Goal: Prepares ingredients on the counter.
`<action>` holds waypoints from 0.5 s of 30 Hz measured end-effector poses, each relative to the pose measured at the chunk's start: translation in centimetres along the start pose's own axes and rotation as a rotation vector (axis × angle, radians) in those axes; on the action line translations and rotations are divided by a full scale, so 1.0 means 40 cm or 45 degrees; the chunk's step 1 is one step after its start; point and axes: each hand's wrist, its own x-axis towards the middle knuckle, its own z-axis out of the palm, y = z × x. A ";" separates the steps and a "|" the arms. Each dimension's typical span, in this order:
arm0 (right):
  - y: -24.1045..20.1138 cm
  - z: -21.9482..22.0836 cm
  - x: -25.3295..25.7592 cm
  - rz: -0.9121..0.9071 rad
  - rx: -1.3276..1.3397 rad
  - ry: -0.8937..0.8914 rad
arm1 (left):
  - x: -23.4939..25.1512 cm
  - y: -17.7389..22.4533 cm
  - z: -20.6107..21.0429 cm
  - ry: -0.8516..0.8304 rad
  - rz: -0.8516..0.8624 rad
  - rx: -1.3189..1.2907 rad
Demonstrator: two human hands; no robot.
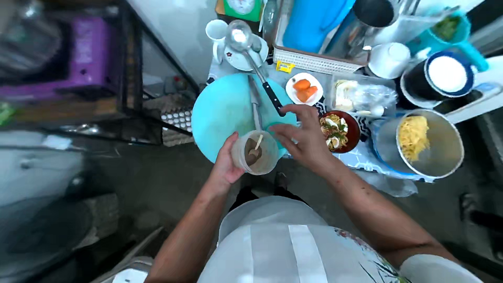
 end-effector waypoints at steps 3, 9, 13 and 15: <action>-0.029 -0.018 0.040 -0.281 -0.321 -0.409 | -0.006 -0.038 0.042 0.028 0.040 -0.019; -0.035 -0.061 0.037 -0.454 -0.481 -0.522 | -0.003 -0.068 0.051 0.077 0.124 -0.077; -0.024 -0.050 0.000 -0.414 -0.532 -0.391 | 0.000 -0.075 0.030 0.112 0.148 -0.073; -0.021 -0.032 -0.012 -0.325 -0.477 -0.375 | -0.003 -0.075 0.032 0.138 0.182 -0.049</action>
